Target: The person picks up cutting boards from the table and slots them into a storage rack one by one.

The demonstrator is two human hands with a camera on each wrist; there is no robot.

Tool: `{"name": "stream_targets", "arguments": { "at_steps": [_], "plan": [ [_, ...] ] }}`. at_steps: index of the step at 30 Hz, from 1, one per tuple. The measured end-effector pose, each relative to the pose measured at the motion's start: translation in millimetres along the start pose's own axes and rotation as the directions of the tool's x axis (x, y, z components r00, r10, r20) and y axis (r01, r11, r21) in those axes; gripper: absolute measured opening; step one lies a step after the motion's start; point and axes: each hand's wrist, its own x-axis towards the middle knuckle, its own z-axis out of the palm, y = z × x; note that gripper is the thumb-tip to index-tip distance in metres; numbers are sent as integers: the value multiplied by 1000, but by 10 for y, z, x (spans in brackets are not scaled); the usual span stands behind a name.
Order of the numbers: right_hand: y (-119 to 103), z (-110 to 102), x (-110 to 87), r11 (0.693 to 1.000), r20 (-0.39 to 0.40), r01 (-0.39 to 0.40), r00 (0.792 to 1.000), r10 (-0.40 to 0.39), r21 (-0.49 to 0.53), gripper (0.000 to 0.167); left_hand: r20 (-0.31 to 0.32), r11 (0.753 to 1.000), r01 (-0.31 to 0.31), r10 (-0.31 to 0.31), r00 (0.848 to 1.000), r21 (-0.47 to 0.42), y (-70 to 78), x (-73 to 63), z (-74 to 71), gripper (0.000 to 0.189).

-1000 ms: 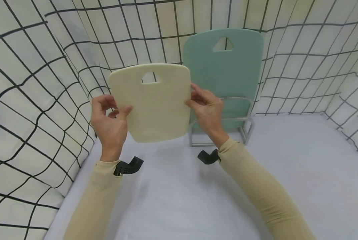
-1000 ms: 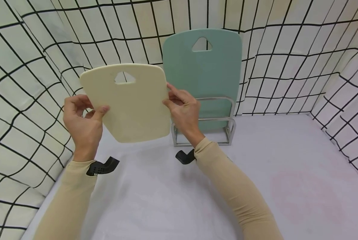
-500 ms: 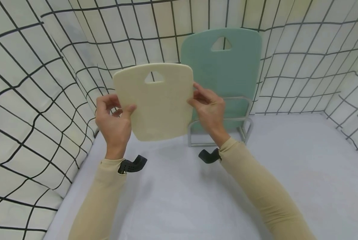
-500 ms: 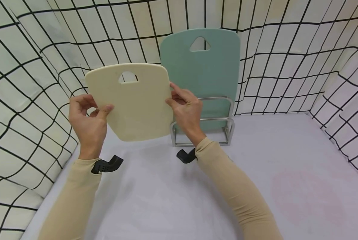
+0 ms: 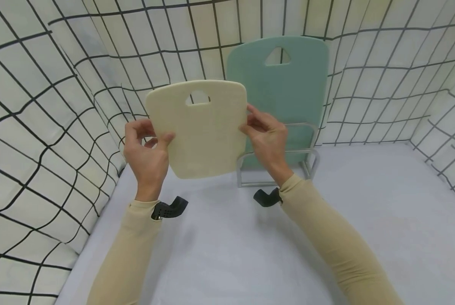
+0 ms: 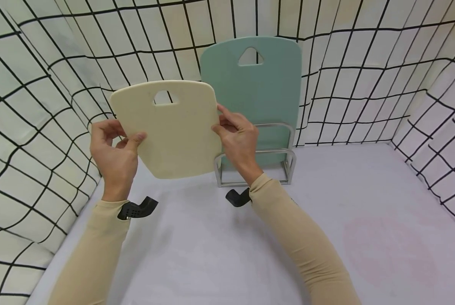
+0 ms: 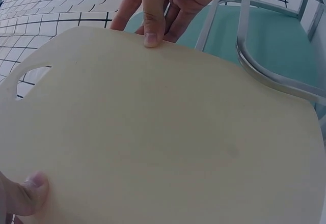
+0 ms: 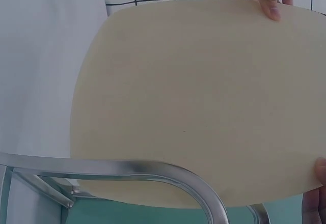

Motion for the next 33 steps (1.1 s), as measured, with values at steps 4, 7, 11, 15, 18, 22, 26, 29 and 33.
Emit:
{"name": "stream_targets", "arguments": {
  "at_steps": [4, 7, 11, 15, 18, 22, 26, 29, 33],
  "plan": [
    [9, -22, 8, 1000, -6, 0, 1000, 0, -11, 46, -1, 1000, 1, -1, 1000, -4, -8, -1, 28, 46],
    [12, -38, 15, 1000, -5, 1, 1000, -1, -14, 46, 7, 1000, -17, 17, 1000, 1, -16, -2, 44, 45],
    [8, -60, 21, 1000, -3, 1, 1000, -1, -15, 47, 13, 999, -33, 33, 999, -3, -24, 1, 66, 45],
    [2, -82, 25, 1000, -3, 2, 1000, -2, -13, 47, 18, 999, -33, 33, 999, -14, -33, 3, 93, 45],
    [9, -99, 32, 1000, -5, 3, 1000, -3, -19, 47, 20, 999, -26, 26, 999, -20, -33, -1, 115, 45],
    [18, -120, 39, 1000, -10, -1, 1000, 1, -27, 45, 20, 1000, -14, 14, 1000, -26, -16, -15, 145, 45],
    [23, -143, 47, 1000, -19, 1, 1000, -1, -29, 45, 24, 1000, -18, 18, 1000, -25, -18, -25, 168, 44],
    [28, -164, 51, 1000, -24, 7, 1000, -8, -28, 45, 27, 999, -29, 29, 999, -23, -29, -33, 183, 44],
    [40, -196, 54, 999, -26, 14, 1000, -15, -31, 45, 29, 999, -42, 42, 999, -18, -33, -46, 205, 44]
  ]
}}
